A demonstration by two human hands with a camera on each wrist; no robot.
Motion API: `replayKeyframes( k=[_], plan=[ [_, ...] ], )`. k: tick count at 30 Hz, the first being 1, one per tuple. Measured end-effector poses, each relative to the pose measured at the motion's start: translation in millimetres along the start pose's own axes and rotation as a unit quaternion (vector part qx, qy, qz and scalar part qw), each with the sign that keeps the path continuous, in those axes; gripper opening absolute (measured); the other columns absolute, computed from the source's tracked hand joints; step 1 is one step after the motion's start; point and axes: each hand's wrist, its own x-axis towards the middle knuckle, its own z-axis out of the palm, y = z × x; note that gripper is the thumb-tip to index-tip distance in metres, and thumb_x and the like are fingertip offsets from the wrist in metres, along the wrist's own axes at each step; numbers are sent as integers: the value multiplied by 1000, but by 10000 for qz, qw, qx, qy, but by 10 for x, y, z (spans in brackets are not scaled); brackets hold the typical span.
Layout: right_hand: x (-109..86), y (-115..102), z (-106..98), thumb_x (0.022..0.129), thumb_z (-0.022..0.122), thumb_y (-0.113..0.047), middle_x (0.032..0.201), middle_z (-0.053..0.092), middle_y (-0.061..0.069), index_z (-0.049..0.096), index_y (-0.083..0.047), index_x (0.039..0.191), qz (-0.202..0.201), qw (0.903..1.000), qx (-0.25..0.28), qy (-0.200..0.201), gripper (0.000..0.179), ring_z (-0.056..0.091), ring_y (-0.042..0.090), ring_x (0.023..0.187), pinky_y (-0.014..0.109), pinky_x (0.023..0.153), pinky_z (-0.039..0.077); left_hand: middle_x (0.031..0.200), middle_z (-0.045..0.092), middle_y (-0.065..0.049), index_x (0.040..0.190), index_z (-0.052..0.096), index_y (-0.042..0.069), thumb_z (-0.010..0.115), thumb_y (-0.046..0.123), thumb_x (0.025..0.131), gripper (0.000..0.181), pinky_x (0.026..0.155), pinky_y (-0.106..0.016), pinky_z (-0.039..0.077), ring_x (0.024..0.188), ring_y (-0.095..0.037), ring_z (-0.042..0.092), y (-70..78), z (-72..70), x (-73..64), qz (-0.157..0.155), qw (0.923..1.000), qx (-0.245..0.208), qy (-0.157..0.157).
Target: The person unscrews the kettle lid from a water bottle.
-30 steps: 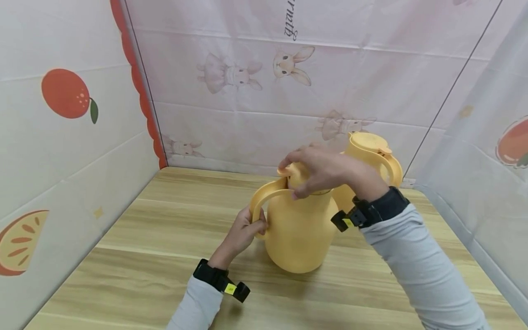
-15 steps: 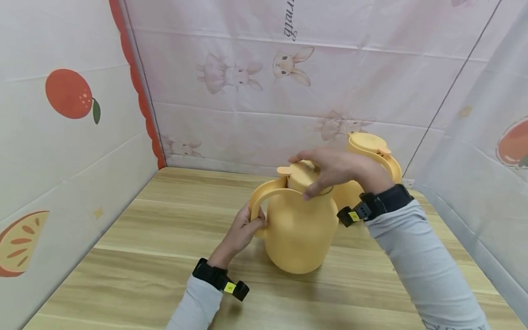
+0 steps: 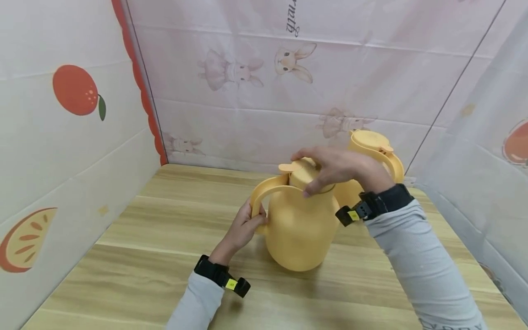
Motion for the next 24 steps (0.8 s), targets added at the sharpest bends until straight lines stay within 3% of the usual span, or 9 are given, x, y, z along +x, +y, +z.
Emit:
replayKeyframes(
  k=[5, 17, 24],
  plan=[
    [9, -1, -1, 70, 80, -36, 118, 50, 12, 43, -14, 135, 62, 9999, 77, -45, 78, 48, 27, 98, 42, 83, 40, 74, 43, -11, 90, 40, -12, 43, -13, 82, 9, 55, -28, 36, 60, -33, 39, 10, 3, -4, -73, 10000, 26, 21],
    [29, 0, 6, 69, 81, -35, 123, 49, 11, 43, -16, 136, 140, 9998, 99, -33, 79, 47, 26, 101, 42, 85, 40, 74, 43, -11, 89, 40, -11, 43, -14, 82, 9, 54, -27, 35, 59, -30, 39, 10, -16, 1, -70, 10000, 10, 33],
    [18, 13, -9, 68, 81, -35, 126, 48, 9, 46, -15, 135, -32, 9999, 38, 118, 78, 47, 24, 99, 40, 83, 40, 74, 41, -10, 89, 38, -11, 43, -16, 83, 9, 55, -28, 35, 61, -26, 38, 5, -9, 14, -49, 10000, -67, 17]
  ],
)
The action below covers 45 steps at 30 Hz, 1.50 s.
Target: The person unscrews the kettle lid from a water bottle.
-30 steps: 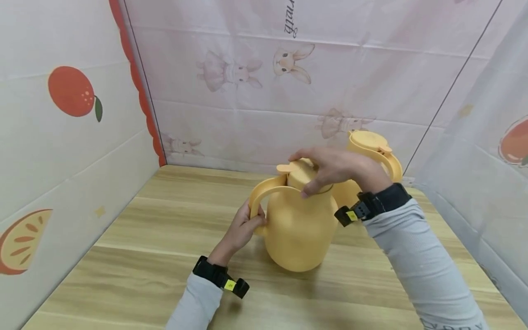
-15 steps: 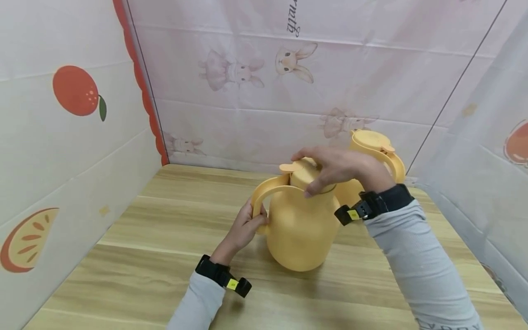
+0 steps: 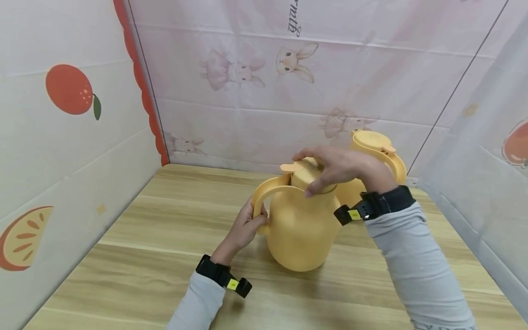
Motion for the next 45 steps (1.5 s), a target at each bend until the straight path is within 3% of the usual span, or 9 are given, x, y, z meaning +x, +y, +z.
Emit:
replayKeyframes(
  k=[7, 17, 24, 31, 39, 45],
  plan=[
    [-24, -55, -44, 69, 80, -35, 115, 54, 7, 49, -15, 133, -113, 9992, -309, 240, 75, 49, 22, 90, 37, 75, 42, 75, 41, -8, 89, 38, -11, 43, -17, 83, 10, 55, -29, 35, 62, -26, 39, 1, 2, 0, 13, 10000, 21, 16],
    [-148, -137, -107, 69, 80, -29, 114, 53, 7, 49, -15, 133, -20, 9986, 22, 520, 72, 48, 23, 92, 40, 78, 40, 75, 42, -9, 88, 38, -10, 43, -17, 82, 10, 55, -30, 36, 62, -29, 39, 8, 6, -7, 13, 10000, 50, 34],
    [-296, -179, -193, 69, 80, -32, 114, 53, 8, 49, -16, 132, -65, 9971, -107, 755, 72, 48, 24, 94, 40, 77, 39, 76, 42, -10, 90, 38, -11, 43, -15, 83, 9, 55, -31, 36, 62, -29, 39, 8, 10, -5, -59, 10000, 37, 19],
    [-360, -185, -240, 69, 80, -37, 122, 49, 8, 47, -17, 133, -44, 9969, -131, 772, 75, 47, 25, 98, 42, 80, 39, 75, 41, -9, 88, 38, -9, 43, -16, 83, 10, 55, -30, 35, 62, -27, 39, 3, 7, -6, -71, 9999, 58, 54],
    [-382, -136, -223, 68, 81, -35, 119, 50, 7, 47, -16, 132, -108, 9964, -42, 844, 75, 48, 23, 94, 39, 77, 39, 75, 41, -8, 88, 38, -10, 43, -17, 83, 9, 55, -30, 35, 62, -25, 39, 0, 12, -4, -72, 9999, 59, 41],
    [-474, -95, -232, 67, 81, -37, 110, 53, 4, 48, -19, 131, -21, 9947, -418, 944, 74, 48, 20, 88, 37, 74, 39, 75, 41, -9, 89, 38, -11, 43, -16, 83, 9, 56, -30, 35, 62, -24, 39, 2, 15, -1, -80, 10000, 53, 26]
  ],
)
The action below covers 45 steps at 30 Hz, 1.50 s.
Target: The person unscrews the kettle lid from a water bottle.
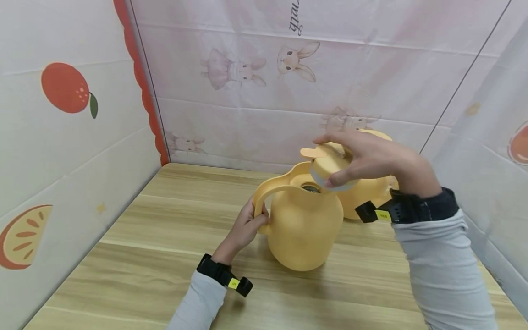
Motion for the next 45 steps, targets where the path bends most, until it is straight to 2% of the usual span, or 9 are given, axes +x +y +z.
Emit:
replayKeyframes(
  k=[4, 9, 16, 24, 29, 39, 45],
  plan=[
    [-69, 48, -17, 68, 80, -35, 111, 53, 5, 46, -20, 133, 16, 9999, -129, 79, 75, 46, 21, 91, 38, 75, 37, 75, 41, -9, 88, 38, -11, 43, -16, 83, 9, 55, -29, 35, 62, -25, 39, -23, -20, 16, 14, 10000, 15, -4],
    [-163, 143, -25, 69, 81, -33, 107, 48, 9, 41, -22, 138, 190, 9998, 112, 26, 80, 44, 23, 90, 38, 72, 37, 74, 41, -10, 88, 37, -12, 43, -15, 82, 9, 56, -28, 35, 61, -27, 38, -52, -50, 32, 31, 10000, -4, -32],
    [-229, 287, 1, 69, 80, -26, 104, 47, 8, 46, -19, 134, 243, 9996, 130, 47, 73, 42, 22, 90, 37, 71, 36, 74, 41, -10, 88, 38, -10, 43, -15, 82, 9, 56, -26, 35, 62, -24, 39, -87, -97, 63, 42, 10000, 2, -44],
    [-259, 419, 96, 68, 81, -23, 92, 47, 8, 47, -16, 131, 465, 9988, 142, 51, 72, 43, 21, 79, 35, 65, 38, 74, 41, -10, 88, 38, -8, 42, -14, 82, 9, 56, -25, 34, 61, -21, 38, -128, -133, 97, 23, 9999, -11, -117],
    [-265, 515, 183, 67, 80, -20, 88, 49, 8, 45, -12, 129, 534, 9979, 368, -4, 71, 48, 19, 72, 33, 61, 41, 74, 40, -11, 88, 37, -11, 42, -13, 83, 8, 56, -25, 34, 61, -22, 38, -157, -153, 118, 16, 9999, -17, -153],
    [-391, 791, 253, 66, 79, -12, 90, 50, 10, 46, -8, 122, 564, 9942, 908, -148, 66, 50, 21, 75, 35, 64, 43, 76, 42, -12, 88, 38, -12, 43, -17, 83, 9, 56, -28, 36, 63, -22, 40, -84, -9, 122, -45, 10000, 26, 46],
    [-439, 899, 288, 65, 80, -14, 93, 49, 10, 44, -9, 122, 682, 9929, 933, -274, 68, 50, 22, 78, 35, 66, 42, 76, 42, -15, 88, 38, -12, 43, -17, 83, 9, 56, -27, 36, 62, -19, 39, -48, 74, 129, -79, 9999, 59, 117]
  ],
)
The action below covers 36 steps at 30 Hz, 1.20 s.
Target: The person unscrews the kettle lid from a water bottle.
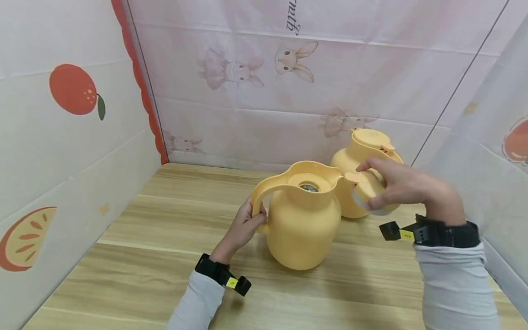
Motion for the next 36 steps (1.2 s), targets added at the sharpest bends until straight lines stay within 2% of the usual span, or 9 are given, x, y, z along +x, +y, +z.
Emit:
replayKeyframes(
  k=[8, 12, 16, 21, 26, 31, 36],
  plan=[
    [-15, 39, 113, 61, 80, -18, 96, 48, 12, 45, -11, 122, 270, 9994, -235, -16, 70, 48, 24, 83, 35, 66, 41, 76, 42, -15, 88, 39, -10, 43, -17, 83, 9, 56, -27, 36, 63, -17, 39, 34, -21, -20, -10, 10000, -44, -36],
    [-5, 105, 209, 59, 80, -18, 92, 49, 10, 46, -8, 118, 152, 9996, -254, 30, 70, 48, 23, 81, 34, 66, 41, 75, 42, -13, 87, 39, -7, 42, -16, 83, 11, 56, -28, 36, 62, -22, 40, 19, -15, -27, 64, 10000, -20, -39],
    [2, 179, 328, 55, 82, -19, 88, 48, 8, 48, -5, 115, 30, 9993, -319, 174, 70, 47, 22, 80, 34, 66, 40, 75, 43, -11, 88, 38, -10, 42, -17, 83, 9, 56, -28, 37, 62, -26, 40, -3, -9, -35, 126, 9999, -30, -52],
    [-10, 259, 467, 53, 83, -17, 86, 46, 11, 48, -2, 111, -5, 9995, -157, 266, 69, 45, 26, 79, 34, 65, 39, 74, 43, -10, 88, 39, -9, 42, -17, 83, 10, 56, -28, 37, 62, -23, 40, -16, 12, -43, 117, 9999, -14, -28],
    [-17, 304, 564, 55, 83, -17, 92, 46, 12, 45, -3, 111, 258, 9995, 160, 22, 70, 45, 27, 83, 35, 68, 39, 75, 42, -10, 88, 38, -11, 42, -17, 83, 9, 56, -28, 36, 63, -20, 40, -20, 17, -44, 90, 10000, -25, 18],
    [-15, 370, 673, 54, 83, -18, 92, 47, 12, 44, -3, 109, 213, 9993, 316, 11, 69, 48, 25, 81, 35, 66, 41, 74, 42, -9, 88, 38, -10, 42, -17, 82, 9, 55, -28, 36, 61, -22, 39, -26, 16, -46, 94, 10000, -25, 4],
    [-6, 420, 775, 54, 82, -20, 92, 46, 11, 42, -4, 111, 361, 9985, 381, -132, 71, 47, 26, 82, 35, 67, 41, 73, 42, -10, 87, 38, -10, 42, -17, 82, 9, 56, -28, 36, 61, -23, 39, -28, 14, -43, 107, 9999, -42, 5]
  ],
)
